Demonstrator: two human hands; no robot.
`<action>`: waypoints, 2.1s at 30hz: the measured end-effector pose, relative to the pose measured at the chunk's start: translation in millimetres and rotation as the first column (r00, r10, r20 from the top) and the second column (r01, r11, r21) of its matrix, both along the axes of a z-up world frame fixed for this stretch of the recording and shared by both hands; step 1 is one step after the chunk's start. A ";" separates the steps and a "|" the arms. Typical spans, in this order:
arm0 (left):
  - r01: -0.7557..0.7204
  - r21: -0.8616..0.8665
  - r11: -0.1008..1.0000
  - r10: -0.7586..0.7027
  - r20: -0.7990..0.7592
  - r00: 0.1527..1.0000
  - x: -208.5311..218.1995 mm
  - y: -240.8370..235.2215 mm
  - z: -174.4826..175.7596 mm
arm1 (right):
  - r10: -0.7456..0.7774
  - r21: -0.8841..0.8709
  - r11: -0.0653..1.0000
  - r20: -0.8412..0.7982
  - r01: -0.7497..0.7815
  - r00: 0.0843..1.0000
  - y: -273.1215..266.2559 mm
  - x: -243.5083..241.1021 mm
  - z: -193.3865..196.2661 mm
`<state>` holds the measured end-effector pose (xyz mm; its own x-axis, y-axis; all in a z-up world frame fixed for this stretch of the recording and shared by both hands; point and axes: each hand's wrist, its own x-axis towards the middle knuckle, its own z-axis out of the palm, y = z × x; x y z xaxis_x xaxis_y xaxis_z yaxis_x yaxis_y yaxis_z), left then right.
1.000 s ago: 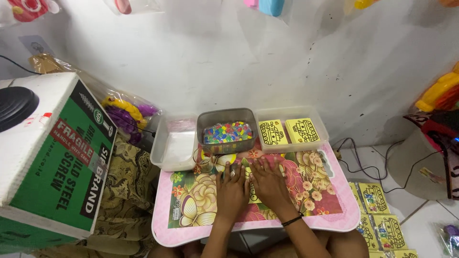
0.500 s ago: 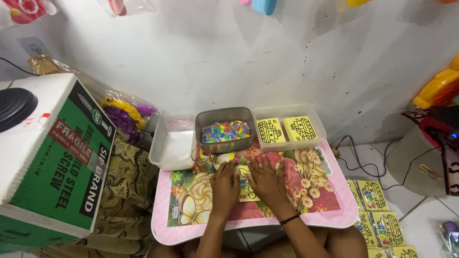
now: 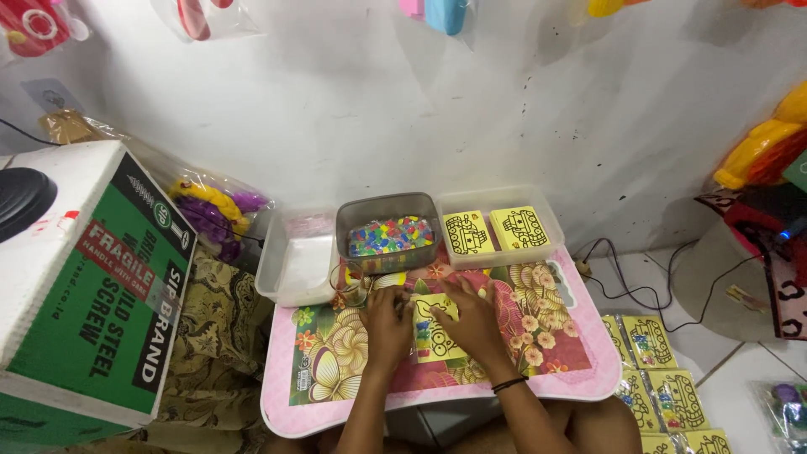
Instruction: The person places small, colorful puzzle pieces into clear plastic bags containing yellow cards with printed designs. They handle the bags and cards by hand, arranging the pieces inside before setting the completed packages aside.
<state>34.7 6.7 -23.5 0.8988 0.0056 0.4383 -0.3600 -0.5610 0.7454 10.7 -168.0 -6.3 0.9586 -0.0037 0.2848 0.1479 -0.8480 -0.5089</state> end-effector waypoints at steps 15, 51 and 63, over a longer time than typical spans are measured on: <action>0.011 -0.630 0.777 -0.233 -0.272 0.934 -10.4 3.3 21.5 | 0.118 0.909 0.396 0.089 -0.129 0.989 -32.2 11.0 -34.8; 0.180 -0.191 0.965 -0.200 -0.088 0.976 -5.7 16.2 -10.1 | -0.419 0.922 0.384 0.122 0.054 0.900 -288.8 -126.1 -1.2; 0.170 -0.203 0.964 -0.205 -0.169 0.964 -3.5 16.0 -25.3 | -0.723 0.591 0.576 0.048 0.564 0.689 -388.8 -241.8 -27.0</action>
